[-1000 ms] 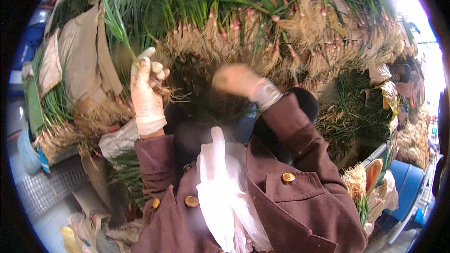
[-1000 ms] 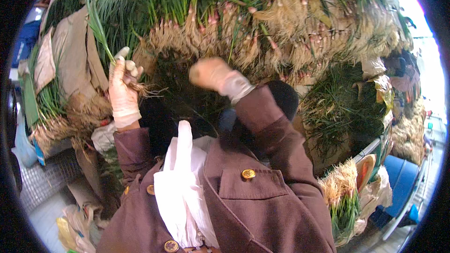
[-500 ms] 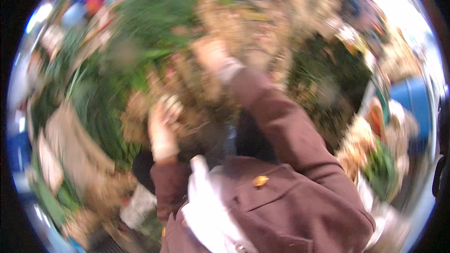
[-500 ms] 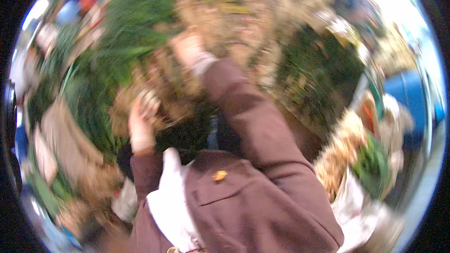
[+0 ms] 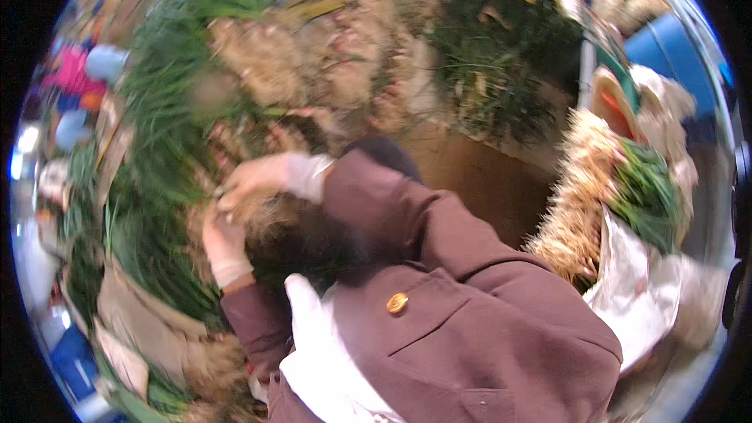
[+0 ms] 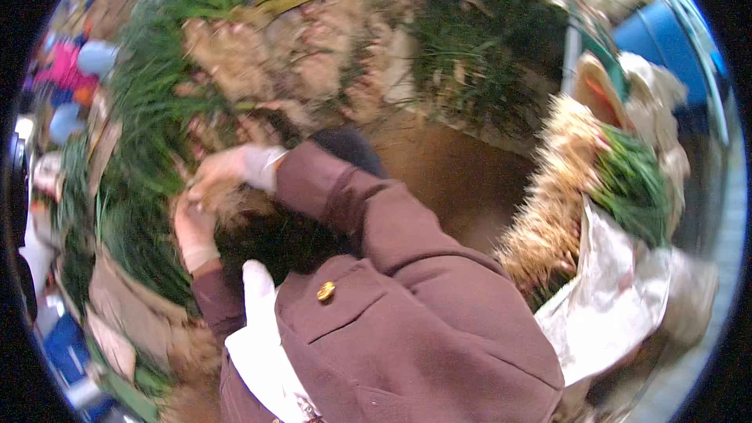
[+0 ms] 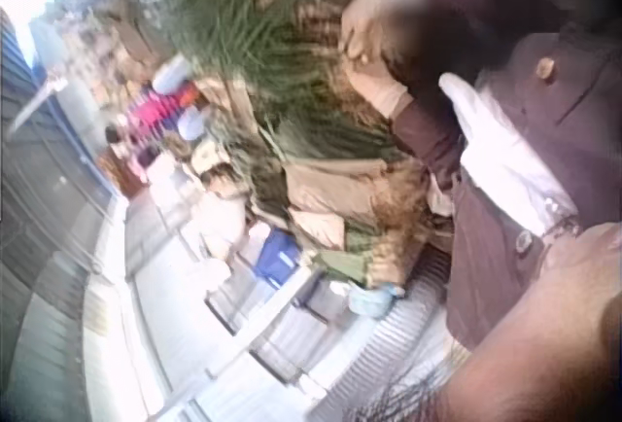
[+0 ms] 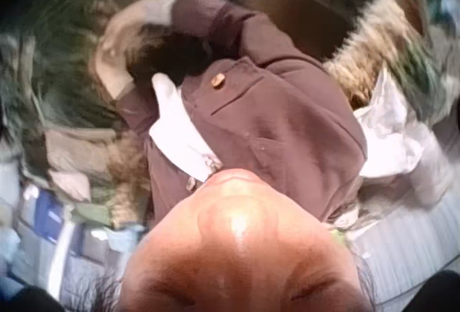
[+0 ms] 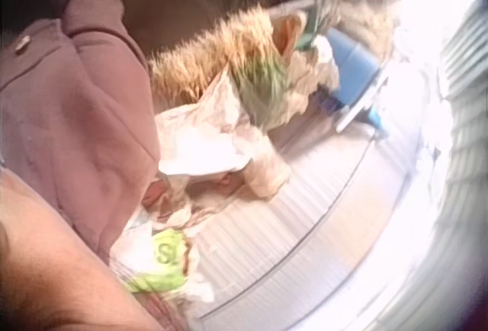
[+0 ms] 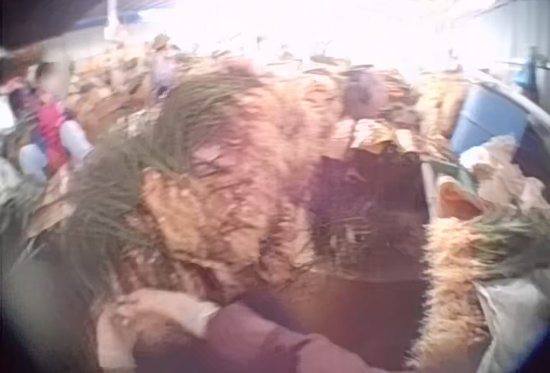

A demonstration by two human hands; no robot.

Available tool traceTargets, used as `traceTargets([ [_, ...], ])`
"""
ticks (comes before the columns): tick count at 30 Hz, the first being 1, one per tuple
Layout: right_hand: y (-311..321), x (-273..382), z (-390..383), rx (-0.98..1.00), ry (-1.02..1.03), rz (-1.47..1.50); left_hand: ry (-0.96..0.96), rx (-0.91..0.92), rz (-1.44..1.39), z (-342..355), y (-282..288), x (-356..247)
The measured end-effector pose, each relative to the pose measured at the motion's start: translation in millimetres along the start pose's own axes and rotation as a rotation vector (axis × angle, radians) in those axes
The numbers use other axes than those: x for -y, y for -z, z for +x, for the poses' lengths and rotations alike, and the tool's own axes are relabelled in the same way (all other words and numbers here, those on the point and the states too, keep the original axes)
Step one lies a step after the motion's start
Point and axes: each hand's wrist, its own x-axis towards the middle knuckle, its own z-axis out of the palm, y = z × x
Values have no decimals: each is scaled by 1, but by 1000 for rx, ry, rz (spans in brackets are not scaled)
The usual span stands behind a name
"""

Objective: The person sits on the floor and cleans bundles of green onions by hand, removing roots and outer layers. The cleaned onions are placed into a pile on the floor.

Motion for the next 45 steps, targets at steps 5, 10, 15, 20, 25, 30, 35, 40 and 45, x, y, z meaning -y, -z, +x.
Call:
traceTargets([
  [5,27,-10,-17,-285,37,-656,-186,127,502,-27,-12,2],
  [10,27,14,-8,-242,-238,-881,44,129,32,-67,9,-9],
  [15,-5,22,-16,-44,-191,-459,-37,-6,44,-85,7,-10],
  [20,-51,1,10,-175,-110,232,-34,42,0,-85,-1,3],
  [25,-79,-19,19,-477,-35,369,-90,-59,-162,-87,-8,10],
  [30,-40,-20,8,-412,-361,-1,-150,-111,-87,-118,-16,3],
  [35,38,-12,-32,-430,-244,-1245,-239,-170,-222,-115,11,-24],
  [40,145,-22,-60,-643,-805,-1423,-149,-157,-228,-82,8,-5],
  [45,63,34,-81,-231,-325,-561,-39,18,-93,-74,-9,14],
])
